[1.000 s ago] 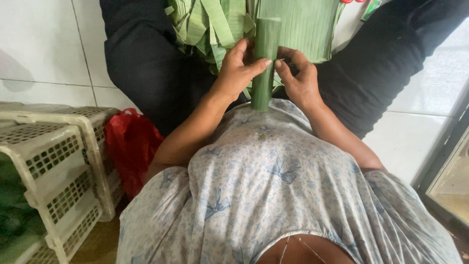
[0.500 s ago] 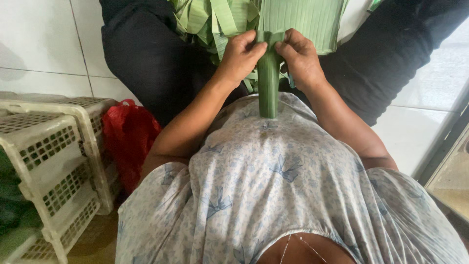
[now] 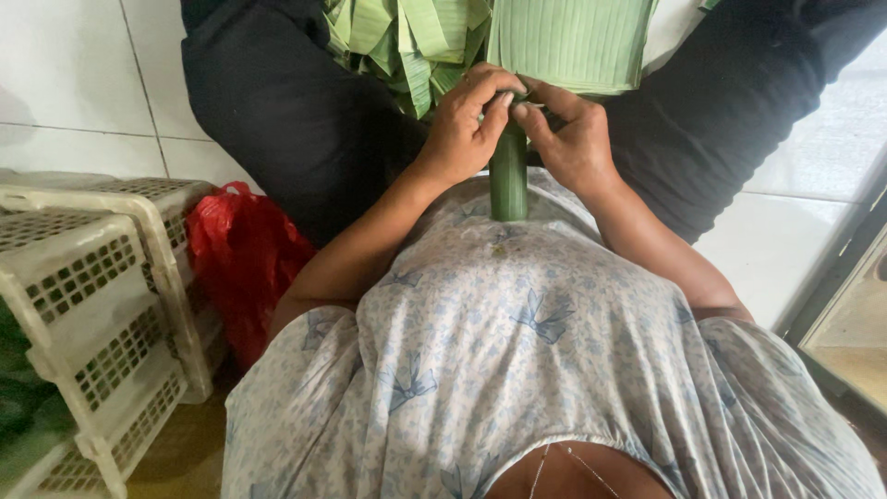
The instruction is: The person sits on the floor and folds cut banana leaf pieces by hand, rolling and creasing them into cone-shaped leaf cups, setting finished pieces aside and taking new leaf pieces from a pile to repeat the folding.
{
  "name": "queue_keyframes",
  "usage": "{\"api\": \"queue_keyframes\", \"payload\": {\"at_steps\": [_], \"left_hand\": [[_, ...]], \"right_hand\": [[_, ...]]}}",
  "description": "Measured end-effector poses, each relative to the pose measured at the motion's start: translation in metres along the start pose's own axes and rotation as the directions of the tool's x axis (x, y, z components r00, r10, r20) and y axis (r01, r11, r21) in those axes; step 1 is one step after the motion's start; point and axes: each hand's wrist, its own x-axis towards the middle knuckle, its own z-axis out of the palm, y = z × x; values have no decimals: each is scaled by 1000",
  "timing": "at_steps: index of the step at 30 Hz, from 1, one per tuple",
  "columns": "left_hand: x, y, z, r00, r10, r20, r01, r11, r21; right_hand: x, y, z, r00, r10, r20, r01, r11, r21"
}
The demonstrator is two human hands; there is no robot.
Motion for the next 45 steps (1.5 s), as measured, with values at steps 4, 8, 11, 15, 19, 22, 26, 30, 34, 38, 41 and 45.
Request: {"api": "queue_keyframes", "payload": {"at_steps": [4, 8, 11, 15, 19, 22, 26, 30, 34, 38, 41, 45], "left_hand": [[4, 3, 1, 999, -45, 0, 45, 996, -72], [1, 9, 6, 963, -251, -92, 235, 959, -155], [-7, 16, 7, 989, -91, -114, 103, 989, 106], [-10, 17, 7, 998, 4, -62, 20, 926, 377], [-7, 5, 11, 983, -181, -8, 177, 952, 250], [-6, -5, 14, 999, -42, 8, 38, 966, 257], [-3, -16, 13, 988, -110, 110, 94, 985, 142], [-3, -23, 12, 837, -405, 367, 545, 678, -494], [-6, -33, 14, 780, -485, 396, 622, 525, -581], [-11, -44, 9, 879, -404, 254, 477, 751, -457], [-15, -45, 0, 939, -292, 181, 335, 894, -299], [-16, -28, -13, 928, -298, 225, 329, 938, -112]], "right_hand": [[4, 4, -3, 984, -168, -57, 164, 985, -58], [2, 11, -7, 996, -78, -30, 82, 983, 164], [-1, 16, -11, 1000, -9, 26, 1, 964, 266], [-3, 19, -12, 994, -95, 44, 86, 982, 169], [-1, 18, -5, 1000, -3, -2, 4, 971, 237], [0, 16, -4, 1000, 0, -22, 5, 973, 229], [6, 19, -10, 976, -213, -49, 217, 973, 79], [8, 33, -12, 946, -299, -124, 309, 949, 69], [0, 49, -6, 989, 138, -43, -105, 890, 443], [-25, 54, 6, 980, 104, 171, -188, 766, 615], [-29, 47, 15, 917, 231, 326, -383, 738, 556], [-27, 21, -1, 973, -75, 219, 79, 997, -11]]}}
